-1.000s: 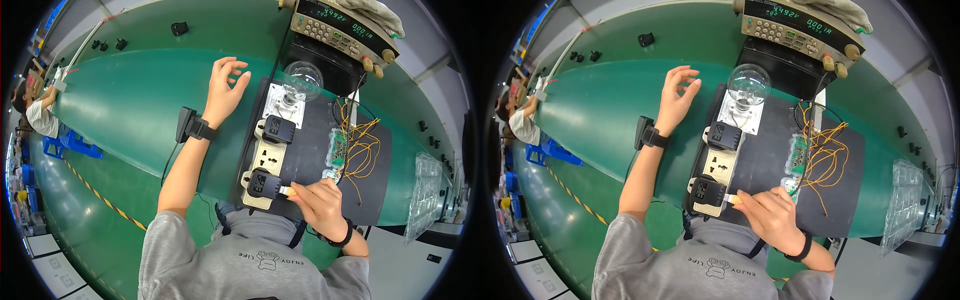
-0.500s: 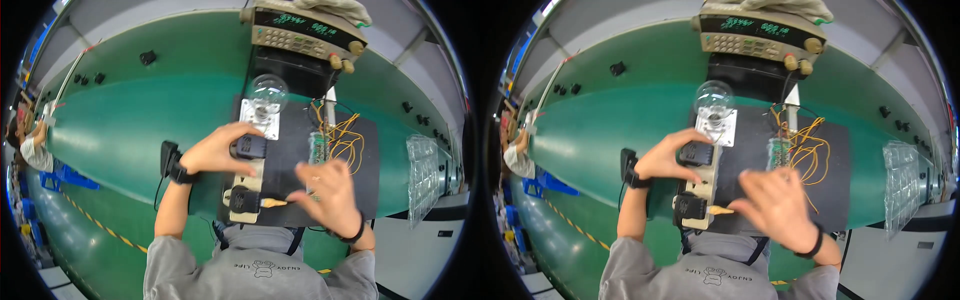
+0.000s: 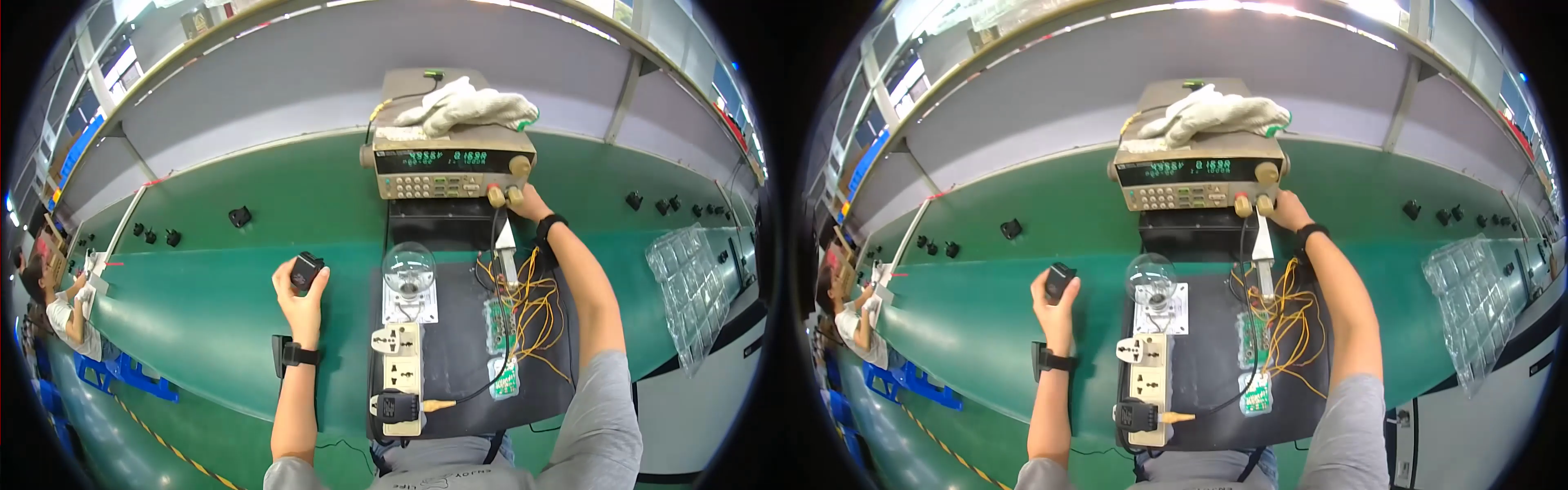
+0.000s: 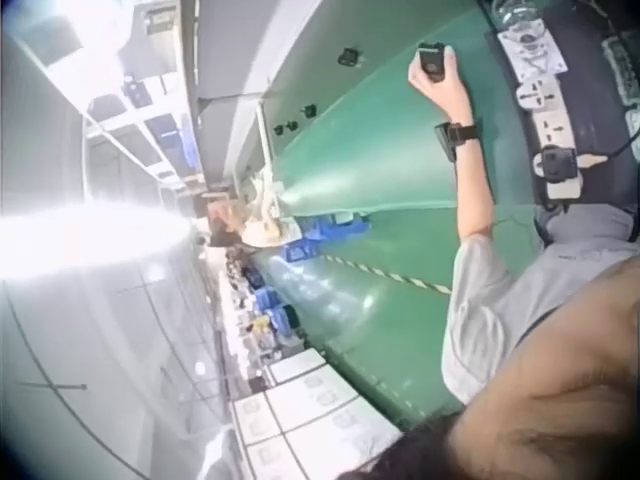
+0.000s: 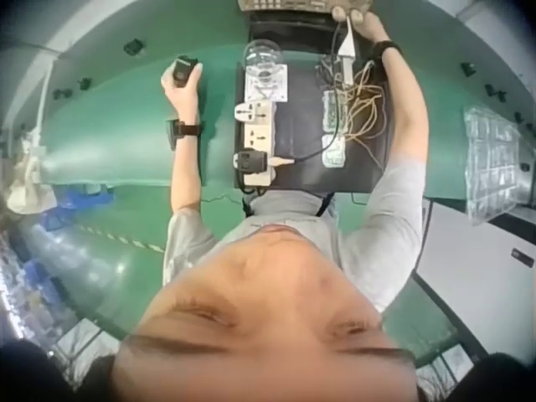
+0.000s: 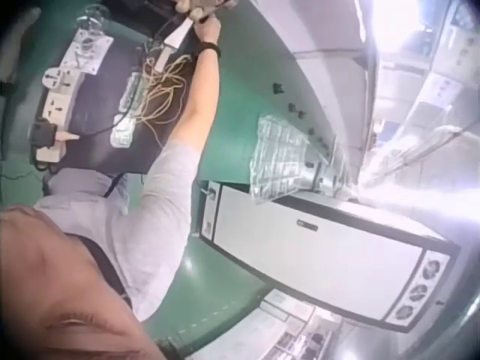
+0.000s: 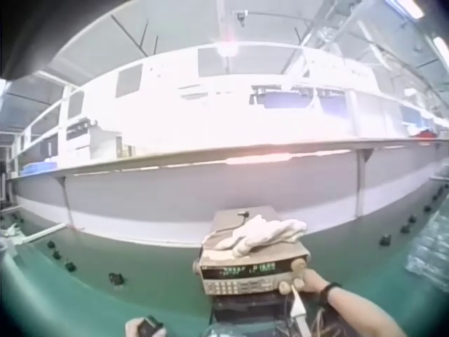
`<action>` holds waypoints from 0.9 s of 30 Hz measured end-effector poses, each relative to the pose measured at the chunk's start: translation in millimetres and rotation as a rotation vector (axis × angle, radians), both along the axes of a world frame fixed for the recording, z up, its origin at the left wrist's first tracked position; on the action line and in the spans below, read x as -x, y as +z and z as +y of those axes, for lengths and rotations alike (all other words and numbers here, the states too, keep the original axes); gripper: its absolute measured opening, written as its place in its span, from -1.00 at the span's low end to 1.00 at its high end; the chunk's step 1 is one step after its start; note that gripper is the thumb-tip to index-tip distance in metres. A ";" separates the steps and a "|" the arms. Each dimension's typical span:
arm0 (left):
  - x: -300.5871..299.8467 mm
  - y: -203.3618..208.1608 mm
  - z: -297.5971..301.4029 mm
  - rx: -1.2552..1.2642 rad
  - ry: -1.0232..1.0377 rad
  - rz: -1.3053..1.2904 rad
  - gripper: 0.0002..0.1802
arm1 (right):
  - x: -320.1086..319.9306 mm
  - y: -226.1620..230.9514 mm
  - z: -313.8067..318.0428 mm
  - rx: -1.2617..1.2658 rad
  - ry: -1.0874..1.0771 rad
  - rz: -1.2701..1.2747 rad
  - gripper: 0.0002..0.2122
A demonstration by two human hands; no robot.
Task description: The person tests power adapters by plugging them into a power strip, connecting a cable, and checking the display on a testing device. After each test, they unplug the cable and the adapter, placing it on the green workbench.
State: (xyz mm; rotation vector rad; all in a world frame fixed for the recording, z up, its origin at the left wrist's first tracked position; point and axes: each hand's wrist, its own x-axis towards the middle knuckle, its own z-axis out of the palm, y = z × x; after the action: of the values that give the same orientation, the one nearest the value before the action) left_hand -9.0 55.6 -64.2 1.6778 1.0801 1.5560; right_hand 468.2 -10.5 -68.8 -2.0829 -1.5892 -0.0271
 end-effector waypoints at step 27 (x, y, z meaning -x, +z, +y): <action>-34.5 -36.3 67.5 0.162 0.090 -0.202 -0.50 | 282.8 108.3 -115.6 0.048 0.710 0.307 -0.46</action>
State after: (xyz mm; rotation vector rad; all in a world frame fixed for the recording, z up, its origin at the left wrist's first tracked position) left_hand 25.5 123.1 -100.6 1.3504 1.1545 1.6085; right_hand 185.4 -126.1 39.5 -1.3610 -2.0327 0.5512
